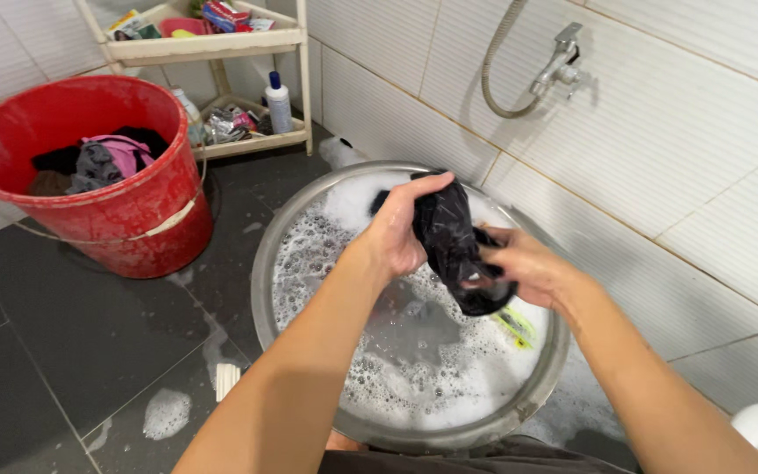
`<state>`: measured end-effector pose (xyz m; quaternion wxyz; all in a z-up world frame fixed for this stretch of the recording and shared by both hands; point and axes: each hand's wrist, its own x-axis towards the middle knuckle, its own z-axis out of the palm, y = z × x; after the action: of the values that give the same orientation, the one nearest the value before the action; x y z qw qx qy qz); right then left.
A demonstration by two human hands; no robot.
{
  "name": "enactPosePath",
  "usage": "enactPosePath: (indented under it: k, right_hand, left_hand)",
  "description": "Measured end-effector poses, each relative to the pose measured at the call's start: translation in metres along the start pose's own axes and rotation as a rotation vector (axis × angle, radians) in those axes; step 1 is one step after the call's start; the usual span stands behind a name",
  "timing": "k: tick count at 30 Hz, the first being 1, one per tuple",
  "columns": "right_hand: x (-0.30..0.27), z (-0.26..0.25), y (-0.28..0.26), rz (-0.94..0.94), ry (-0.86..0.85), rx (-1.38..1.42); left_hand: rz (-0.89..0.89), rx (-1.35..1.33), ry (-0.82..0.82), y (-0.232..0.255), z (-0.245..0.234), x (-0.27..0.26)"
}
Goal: The person hand-washes clothes in a metal basin filled with soapy water. They scrub a grey garment with a green sponge, rinse it, and place it into a red bucket. They then wash a black garment by hand, scrubbing and wringing it before placing it in the bucket as well.
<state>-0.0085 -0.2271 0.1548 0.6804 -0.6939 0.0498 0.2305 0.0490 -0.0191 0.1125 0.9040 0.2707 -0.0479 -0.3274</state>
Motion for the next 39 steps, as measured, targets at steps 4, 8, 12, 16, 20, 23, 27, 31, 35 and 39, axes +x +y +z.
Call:
enactPosePath:
  k: [4,8,12,16,20,23,27,31,35,39]
  right_hand:
    - [0.003,-0.012,-0.010,-0.109,-0.020,0.664]
    - [0.004,-0.030,-0.012,-0.114,0.064,0.709]
    - [0.023,-0.042,0.001,-0.179,0.017,0.444]
    - [0.022,-0.012,0.039,-0.229,-0.163,-0.812]
    - [0.029,0.028,0.117,-0.230,-0.586,-1.522]
    - [0.037,0.030,0.200,-0.152,-0.550,-1.763]
    - [0.061,0.013,0.297,-0.099,-0.564,-2.085]
    - [0.072,-0.020,0.279,0.148,-0.465,-1.639]
    - [0.051,-0.025,0.165,0.217,-0.224,-1.124]
    - [0.017,-0.032,0.050,0.104,-0.247,-1.114]
  left_hand:
    - [-0.013,0.052,-0.247,0.022,0.010,-0.035]
    - [-0.253,0.701,0.151,0.054,0.032,-0.078]
    - [-0.520,1.283,-0.025,0.053,0.014,-0.076]
    - [-0.372,1.452,-0.057,0.030,-0.035,-0.070]
    - [-0.133,1.217,0.170,-0.019,-0.095,-0.066]
    - [-0.239,1.511,0.302,-0.068,-0.122,-0.070]
    - [-0.653,2.344,-0.564,-0.107,-0.126,-0.110]
    - [-0.656,2.510,-0.585,-0.087,-0.126,-0.103]
    - [-0.607,2.221,-0.420,-0.044,-0.109,-0.086]
    - [-0.225,1.695,-0.160,0.033,-0.038,-0.067]
